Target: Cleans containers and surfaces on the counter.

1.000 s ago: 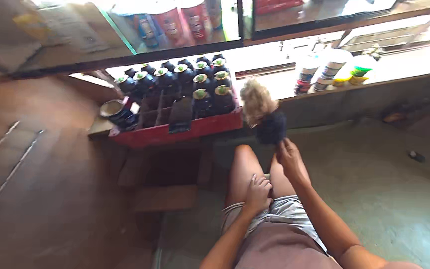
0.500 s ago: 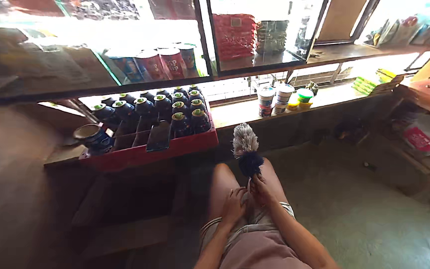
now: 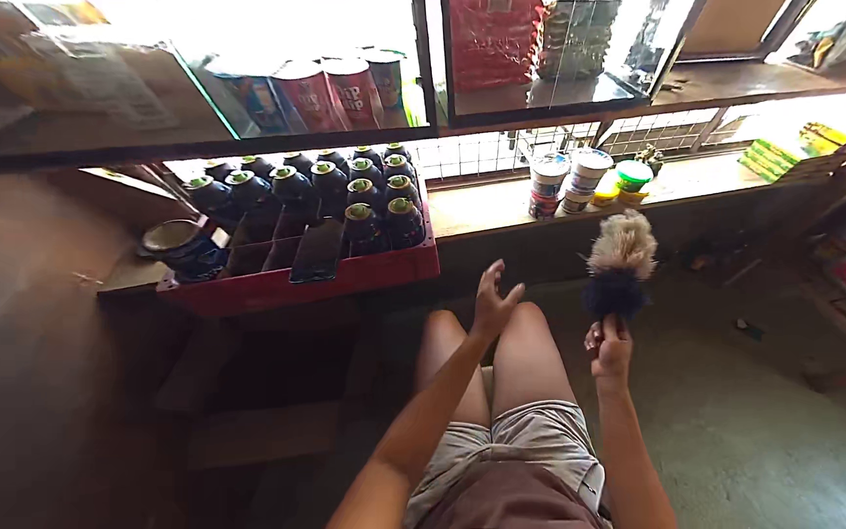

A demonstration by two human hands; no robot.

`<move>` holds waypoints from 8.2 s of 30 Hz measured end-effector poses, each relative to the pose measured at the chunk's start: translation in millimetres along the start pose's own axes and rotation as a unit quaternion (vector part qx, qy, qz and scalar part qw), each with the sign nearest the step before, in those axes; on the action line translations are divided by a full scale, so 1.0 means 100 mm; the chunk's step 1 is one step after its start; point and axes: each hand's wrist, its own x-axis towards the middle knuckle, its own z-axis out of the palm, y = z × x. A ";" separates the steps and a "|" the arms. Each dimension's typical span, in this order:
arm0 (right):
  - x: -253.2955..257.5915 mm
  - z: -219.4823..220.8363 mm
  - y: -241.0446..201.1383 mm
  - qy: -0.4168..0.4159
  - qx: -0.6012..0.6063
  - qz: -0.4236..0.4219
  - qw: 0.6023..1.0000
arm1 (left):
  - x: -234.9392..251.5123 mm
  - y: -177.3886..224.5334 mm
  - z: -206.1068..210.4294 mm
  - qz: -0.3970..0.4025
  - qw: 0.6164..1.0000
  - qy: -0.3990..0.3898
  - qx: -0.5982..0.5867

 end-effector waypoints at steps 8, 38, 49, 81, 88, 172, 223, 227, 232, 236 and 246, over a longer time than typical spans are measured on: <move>0.14 -0.29 -0.76 0.114 -0.043 -0.178 0.976 | 2.08 0.23 0.74 0.016 0.997 0.069 0.025; 0.83 -0.58 -0.45 0.006 -0.670 -0.071 0.739 | 0.79 -0.41 0.73 0.140 0.988 0.010 -0.063; 0.61 -0.90 -0.19 0.043 -0.353 -0.065 0.932 | 2.07 -0.96 -0.13 0.057 0.922 0.376 0.078; 0.78 -0.08 -0.55 -0.189 -0.412 -0.254 0.855 | 0.80 -0.44 0.56 0.067 0.996 0.003 -0.060; 0.63 -0.31 -0.16 -0.019 -0.465 -0.168 0.869 | 1.32 0.33 -0.14 0.053 0.982 0.180 0.007; 0.54 -0.96 -0.25 0.055 -0.387 -0.116 0.913 | 1.84 -0.35 0.70 0.048 0.982 0.154 -0.096; 0.82 -0.57 -0.27 0.104 -0.207 -0.079 0.970 | 3.00 -0.43 1.73 0.004 0.994 -0.087 0.064; 0.84 -0.27 -0.20 0.066 -0.203 -0.093 0.973 | 3.08 -0.39 1.75 0.012 0.993 -0.097 0.064; 0.73 -0.09 -0.32 0.029 -0.177 -0.138 0.974 | 2.53 -0.32 1.60 0.117 0.993 -0.029 -0.009; 0.63 -0.11 -0.45 -0.030 -0.164 -0.159 0.973 | 1.80 -0.32 1.26 0.116 0.985 -0.092 -0.093; 0.59 -0.46 -0.79 0.069 -0.561 -0.231 0.792 | 0.54 -0.11 0.59 0.097 0.984 -0.072 -0.128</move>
